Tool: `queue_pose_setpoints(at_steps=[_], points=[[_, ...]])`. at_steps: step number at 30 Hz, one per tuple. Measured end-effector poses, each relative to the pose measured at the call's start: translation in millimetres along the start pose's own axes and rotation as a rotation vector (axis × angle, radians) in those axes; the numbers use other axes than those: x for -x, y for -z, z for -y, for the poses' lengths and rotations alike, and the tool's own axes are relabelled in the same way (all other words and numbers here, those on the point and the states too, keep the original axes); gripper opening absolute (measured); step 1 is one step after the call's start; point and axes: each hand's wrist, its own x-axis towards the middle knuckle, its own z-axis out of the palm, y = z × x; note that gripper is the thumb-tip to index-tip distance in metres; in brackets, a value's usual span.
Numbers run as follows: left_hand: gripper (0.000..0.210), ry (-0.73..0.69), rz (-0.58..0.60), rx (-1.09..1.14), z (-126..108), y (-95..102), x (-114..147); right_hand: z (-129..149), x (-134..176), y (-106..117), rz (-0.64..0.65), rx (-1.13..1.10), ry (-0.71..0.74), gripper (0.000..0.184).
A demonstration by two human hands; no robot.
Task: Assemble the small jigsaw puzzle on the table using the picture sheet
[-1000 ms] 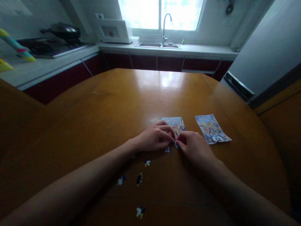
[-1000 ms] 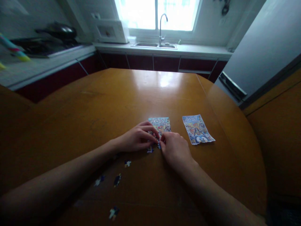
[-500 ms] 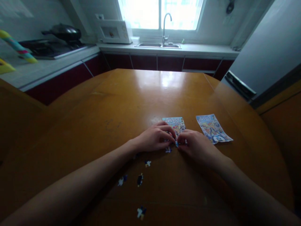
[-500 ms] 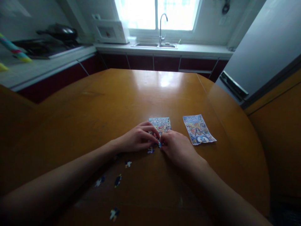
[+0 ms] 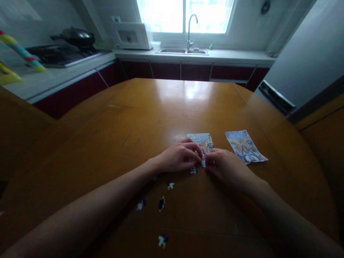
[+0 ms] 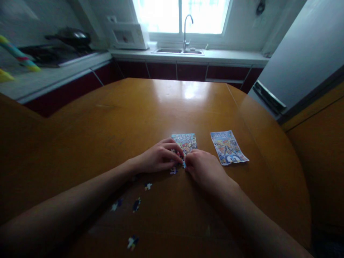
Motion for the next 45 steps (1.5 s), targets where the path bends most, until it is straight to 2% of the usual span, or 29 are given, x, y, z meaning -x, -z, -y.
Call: queue_pose_setpoints(at_steps=[9, 15, 23, 31, 33, 37, 39, 42, 45], points=[[0.026, -0.035, 0.055, -0.042, -1, 0.3, 0, -2, 0, 1, 0.003, -0.031, 0.0, 0.01], [0.028, -0.031, 0.073, -0.055, 0, 0.2, 0, -10, -2, 4, -0.114, 0.001, -0.098, 0.008], [0.031, -0.031, 0.062, -0.059, 1, -0.9, 0, -5, -2, -4, -0.082, -0.008, -0.099, 0.013], [0.029, -0.029, 0.064, -0.059, -1, 0.3, 0, -2, -2, -3, -0.081, -0.037, -0.152, 0.014], [0.032, -0.031, 0.065, -0.053, -1, 0.3, 0, -4, -3, 3, -0.121, -0.074, -0.173, 0.015], [0.035, -0.017, 0.047, -0.034, -1, 0.9, 0, -13, -5, 19, -0.368, -0.085, -0.263, 0.022], [0.034, -0.006, 0.038, -0.038, -2, 1.4, 1, -16, -6, 24, -0.45, -0.08, -0.281, 0.021], [0.032, -0.003, 0.051, -0.061, -3, 2.7, 2, -16, -7, 23, -0.454, -0.084, -0.271, 0.017], [0.029, -0.012, 0.07, -0.078, -4, 4.5, 4, -11, -7, 17, -0.393, -0.077, -0.247, 0.014]])
